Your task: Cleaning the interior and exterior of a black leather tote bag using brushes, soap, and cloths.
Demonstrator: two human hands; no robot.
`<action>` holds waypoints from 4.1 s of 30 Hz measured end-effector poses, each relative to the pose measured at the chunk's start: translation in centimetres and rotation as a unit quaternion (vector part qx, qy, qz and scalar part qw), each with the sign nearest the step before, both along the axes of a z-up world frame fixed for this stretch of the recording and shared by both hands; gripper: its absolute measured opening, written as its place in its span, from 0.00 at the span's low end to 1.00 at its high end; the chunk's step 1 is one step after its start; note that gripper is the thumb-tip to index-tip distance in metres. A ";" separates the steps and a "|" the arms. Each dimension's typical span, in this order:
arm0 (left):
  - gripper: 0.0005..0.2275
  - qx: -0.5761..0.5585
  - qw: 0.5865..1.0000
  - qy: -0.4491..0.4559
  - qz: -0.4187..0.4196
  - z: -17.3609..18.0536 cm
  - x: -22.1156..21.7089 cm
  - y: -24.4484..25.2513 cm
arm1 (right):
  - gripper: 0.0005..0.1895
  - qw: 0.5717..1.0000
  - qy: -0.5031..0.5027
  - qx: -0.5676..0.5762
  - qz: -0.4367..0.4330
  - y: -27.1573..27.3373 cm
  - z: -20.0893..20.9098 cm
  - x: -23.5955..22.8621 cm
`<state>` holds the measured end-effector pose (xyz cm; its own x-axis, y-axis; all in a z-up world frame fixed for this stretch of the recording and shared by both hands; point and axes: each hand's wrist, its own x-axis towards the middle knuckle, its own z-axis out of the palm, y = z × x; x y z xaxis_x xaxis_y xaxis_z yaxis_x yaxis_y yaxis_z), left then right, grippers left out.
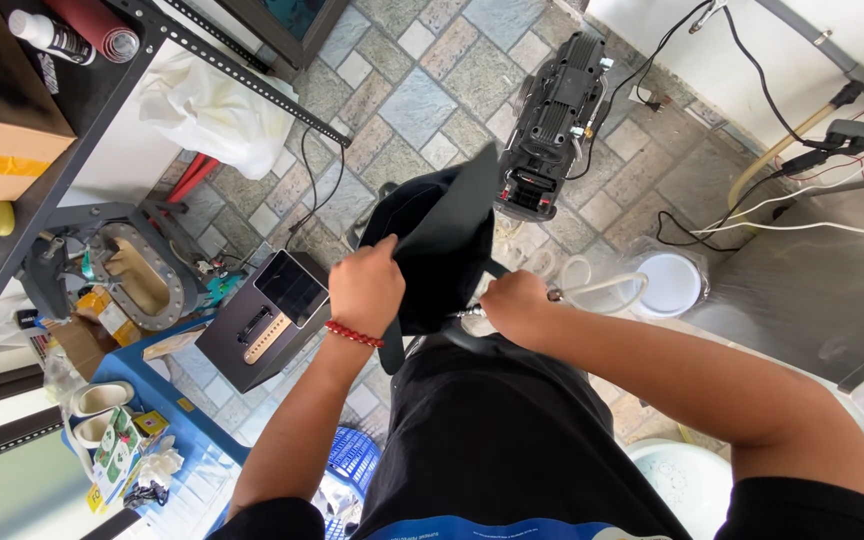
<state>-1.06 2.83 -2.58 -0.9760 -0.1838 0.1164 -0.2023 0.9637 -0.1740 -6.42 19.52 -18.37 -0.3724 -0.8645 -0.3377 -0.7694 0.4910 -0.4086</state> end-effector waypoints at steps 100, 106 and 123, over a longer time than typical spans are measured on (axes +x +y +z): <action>0.02 -0.109 0.949 -0.029 -0.294 13.7 -5.3 1.8 | 0.12 0.985 -0.101 0.024 -0.136 7.0 13.4 -4.0; 0.04 -0.105 0.949 -0.027 -0.297 13.8 -5.6 1.2 | 0.12 0.986 -0.064 -0.102 -0.111 3.8 15.1 -3.7; 0.08 -0.043 0.981 -0.035 -0.184 13.2 -6.7 -0.6 | 0.13 0.985 -0.036 0.005 -0.169 11.9 10.6 -5.3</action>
